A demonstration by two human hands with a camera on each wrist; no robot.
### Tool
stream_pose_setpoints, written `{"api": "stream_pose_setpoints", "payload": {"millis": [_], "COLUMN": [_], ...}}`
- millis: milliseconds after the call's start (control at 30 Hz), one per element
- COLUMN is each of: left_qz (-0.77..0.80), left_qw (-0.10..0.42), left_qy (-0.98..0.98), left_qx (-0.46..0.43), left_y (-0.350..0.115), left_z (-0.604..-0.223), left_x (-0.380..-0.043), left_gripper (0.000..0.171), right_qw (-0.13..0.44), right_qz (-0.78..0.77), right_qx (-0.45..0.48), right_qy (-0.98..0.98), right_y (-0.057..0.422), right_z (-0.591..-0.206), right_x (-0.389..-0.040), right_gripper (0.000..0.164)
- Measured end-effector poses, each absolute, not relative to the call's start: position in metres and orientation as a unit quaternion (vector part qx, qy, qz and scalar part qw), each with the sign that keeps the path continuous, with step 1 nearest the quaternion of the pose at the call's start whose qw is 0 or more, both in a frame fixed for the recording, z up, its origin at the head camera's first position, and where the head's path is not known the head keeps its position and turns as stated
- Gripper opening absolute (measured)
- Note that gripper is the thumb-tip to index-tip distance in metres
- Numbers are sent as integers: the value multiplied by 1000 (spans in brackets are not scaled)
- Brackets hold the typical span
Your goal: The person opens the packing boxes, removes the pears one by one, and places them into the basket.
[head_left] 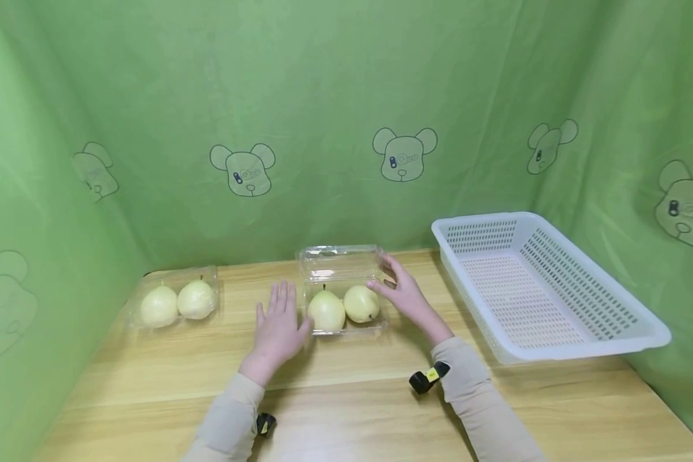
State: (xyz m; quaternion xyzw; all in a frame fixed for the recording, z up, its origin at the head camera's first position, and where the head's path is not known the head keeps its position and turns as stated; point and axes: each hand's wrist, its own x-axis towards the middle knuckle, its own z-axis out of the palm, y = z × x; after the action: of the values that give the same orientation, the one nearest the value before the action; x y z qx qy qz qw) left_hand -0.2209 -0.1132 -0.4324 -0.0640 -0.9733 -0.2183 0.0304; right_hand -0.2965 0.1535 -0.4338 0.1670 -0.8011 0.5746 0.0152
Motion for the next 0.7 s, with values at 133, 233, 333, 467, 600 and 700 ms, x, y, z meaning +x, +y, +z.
{"api": "stream_pose_setpoints", "payload": {"millis": [133, 233, 333, 467, 600, 700], "left_qz": [-213, -204, -198, -185, -161, -150], "left_qw": [8, -12, -26, -35, -47, -57], "left_qy": [-975, -977, -978, -979, -983, -985], "left_qx": [-67, -63, -65, -75, -76, -69], "left_y": [-112, -113, -112, -108, -103, -102], "left_z": [-431, -432, -432, -433, -433, -433], "left_x": [-219, -216, -217, -221, -226, -227], "left_gripper": [73, 71, 68, 65, 65, 67], "right_qw": [6, -7, -12, -13, -21, -34], "right_qz": [580, 585, 589, 593, 591, 589], "right_qx": [163, 160, 159, 155, 155, 157], "right_qy": [-798, -795, -793, -790, -791, -792], "right_y": [156, 156, 157, 159, 161, 162], "right_z": [-445, -448, -450, -450, -452, -454], "right_x": [-302, -301, -300, -301, -304, -305], "right_gripper": [80, 84, 86, 86, 88, 89]}}
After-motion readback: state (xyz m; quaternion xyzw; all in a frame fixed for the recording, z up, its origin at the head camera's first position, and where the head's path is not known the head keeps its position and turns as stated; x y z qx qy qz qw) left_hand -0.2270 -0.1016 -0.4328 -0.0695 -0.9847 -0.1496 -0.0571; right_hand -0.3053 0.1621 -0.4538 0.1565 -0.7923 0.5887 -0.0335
